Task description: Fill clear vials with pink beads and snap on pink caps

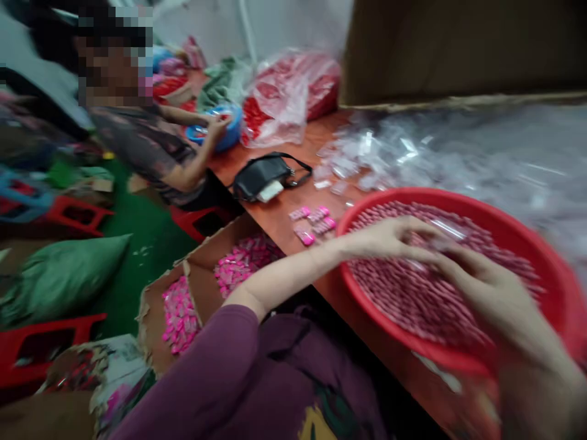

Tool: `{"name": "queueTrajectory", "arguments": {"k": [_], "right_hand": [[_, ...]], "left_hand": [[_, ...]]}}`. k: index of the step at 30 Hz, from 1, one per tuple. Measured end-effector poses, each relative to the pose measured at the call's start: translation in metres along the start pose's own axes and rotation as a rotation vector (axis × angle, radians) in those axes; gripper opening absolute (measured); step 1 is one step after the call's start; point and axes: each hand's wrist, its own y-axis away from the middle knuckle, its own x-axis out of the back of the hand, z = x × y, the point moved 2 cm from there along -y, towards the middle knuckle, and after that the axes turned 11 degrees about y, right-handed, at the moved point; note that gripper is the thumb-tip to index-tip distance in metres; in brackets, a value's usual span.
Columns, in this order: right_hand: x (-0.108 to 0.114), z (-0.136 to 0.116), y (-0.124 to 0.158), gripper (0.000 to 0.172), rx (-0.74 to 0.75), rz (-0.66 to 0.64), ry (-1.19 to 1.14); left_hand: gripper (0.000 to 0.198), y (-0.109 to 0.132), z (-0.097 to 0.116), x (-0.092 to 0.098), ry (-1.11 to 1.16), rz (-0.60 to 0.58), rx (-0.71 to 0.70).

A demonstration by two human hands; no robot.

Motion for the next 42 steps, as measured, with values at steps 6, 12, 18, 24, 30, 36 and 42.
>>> {"name": "queueTrajectory", "arguments": {"k": [6, 12, 18, 24, 30, 36, 42], "right_hand": [[-0.004, -0.008, 0.024, 0.044, -0.088, 0.103, -0.376], [-0.010, -0.005, 0.037, 0.042, -0.074, 0.165, -0.518], [0.001, -0.003, 0.037, 0.038, -0.374, 0.109, -0.957], [0.000, -0.016, 0.043, 0.043, -0.321, -0.083, -1.024], [0.052, 0.014, 0.081, 0.025, -0.171, 0.428, -0.457], [0.104, 0.079, 0.136, 0.015, -0.299, 0.551, -0.046], [0.065, 0.131, 0.194, 0.013, -0.466, 0.293, 0.225]], "left_hand": [[0.038, 0.003, -0.027, -0.007, -0.107, 0.093, -0.072], [0.028, 0.009, -0.021, -0.027, -0.324, 0.095, -0.228], [0.075, 0.017, -0.020, -0.034, 0.059, 0.142, -0.028], [0.043, 0.013, -0.022, -0.042, 0.113, 0.060, -0.041], [0.035, 0.021, -0.010, -0.041, -1.111, -0.308, -0.066], [0.042, 0.030, -0.047, -0.093, -1.458, -0.704, -0.096], [0.029, -0.008, -0.066, -0.110, -0.910, -0.677, 0.010]]}}
